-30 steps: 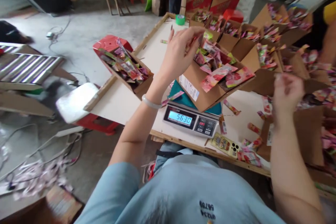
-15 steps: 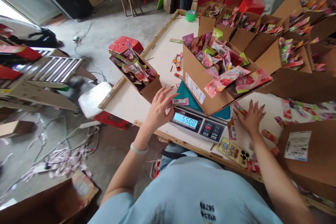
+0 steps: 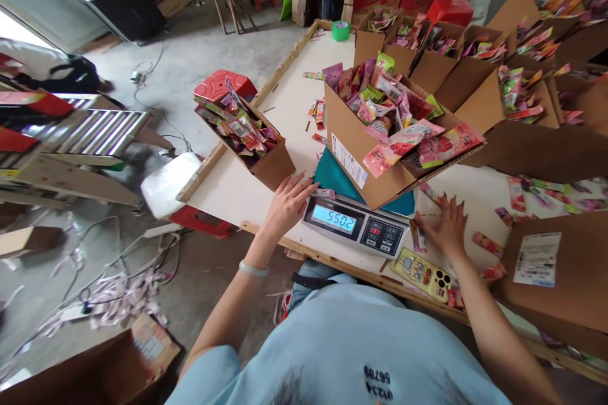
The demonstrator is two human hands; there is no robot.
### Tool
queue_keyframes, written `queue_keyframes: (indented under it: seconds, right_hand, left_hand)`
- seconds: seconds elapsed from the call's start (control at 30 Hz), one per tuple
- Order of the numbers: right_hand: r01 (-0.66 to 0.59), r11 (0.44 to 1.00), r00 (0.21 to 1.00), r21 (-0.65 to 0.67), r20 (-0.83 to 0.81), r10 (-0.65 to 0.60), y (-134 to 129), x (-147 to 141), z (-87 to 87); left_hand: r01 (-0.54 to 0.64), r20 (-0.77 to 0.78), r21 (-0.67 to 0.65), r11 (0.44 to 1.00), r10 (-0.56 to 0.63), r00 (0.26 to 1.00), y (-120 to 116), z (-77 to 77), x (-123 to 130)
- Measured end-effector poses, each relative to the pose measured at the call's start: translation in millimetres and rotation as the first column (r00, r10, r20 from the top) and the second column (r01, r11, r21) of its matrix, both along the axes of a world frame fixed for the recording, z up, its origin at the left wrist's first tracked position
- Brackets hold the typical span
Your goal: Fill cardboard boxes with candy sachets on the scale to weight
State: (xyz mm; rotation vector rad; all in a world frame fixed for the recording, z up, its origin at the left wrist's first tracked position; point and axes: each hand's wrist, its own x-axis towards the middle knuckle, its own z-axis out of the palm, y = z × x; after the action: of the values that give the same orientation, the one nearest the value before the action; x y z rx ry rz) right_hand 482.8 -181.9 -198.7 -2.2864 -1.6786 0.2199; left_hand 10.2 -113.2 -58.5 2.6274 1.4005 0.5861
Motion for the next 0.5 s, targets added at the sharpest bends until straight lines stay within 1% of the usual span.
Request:
queue_keyframes:
  seconds: [0.07, 0.13, 0.17, 0.2, 0.27, 0.3, 0.37, 0.43, 0.5]
  right_hand:
    - [-0.023, 1.0, 0.999, 0.002, -0.027, 0.023, -2, -3, -4.4]
    - [-0.009, 0.998, 0.999, 0.066, -0.045, 0.012, -2, -5, -5.9]
    - [0.011, 0.994, 0.999, 0.107, -0.048, -0.006, -2, -7, -5.4]
    - [0.037, 0.989, 0.998, 0.146, -0.046, -0.03, -2, -8, -4.0]
    - [0.098, 0.973, 0.995, 0.208, -0.02, -0.096, -5, -11, 0.4]
    - [0.128, 0.966, 0.991, 0.224, 0.002, -0.131, -7, -12, 2.6]
    - [0.169, 0.964, 0.981, 0.207, 0.056, -0.184, -13, -15, 5.8]
    - [0.191, 0.971, 0.976, 0.146, 0.08, -0.204, -19, -18, 6.3]
    - [0.193, 0.975, 0.979, 0.108, 0.039, -0.198, -24, -20, 4.8]
  left_hand:
    - [0.008, 0.005, -0.011, 1.0, -0.008, 1.0, 2, -3.9, -3]
    - [-0.005, 0.038, 0.027, 1.0, 0.004, 0.999, 3, -9.9, -6]
    - [-0.029, 0.069, 0.06, 0.998, 0.025, 0.997, 1, -13.9, -8]
    - [-0.07, 0.112, 0.094, 0.993, 0.059, 0.992, -2, -18.9, -10]
    - [-0.203, 0.229, 0.12, 0.972, 0.172, 0.958, -13, -31.3, -11]
    - [-0.278, 0.287, 0.086, 0.957, 0.243, 0.926, -20, -38.4, -11]
    - [-0.395, 0.341, -0.059, 0.917, 0.39, 0.855, -37, -52.9, -9]
    - [-0.46, 0.276, -0.207, 0.864, 0.503, 0.819, -54, -64.8, -8]
    - [-0.505, 0.145, -0.282, 0.816, 0.557, 0.818, -65, -71.5, -8]
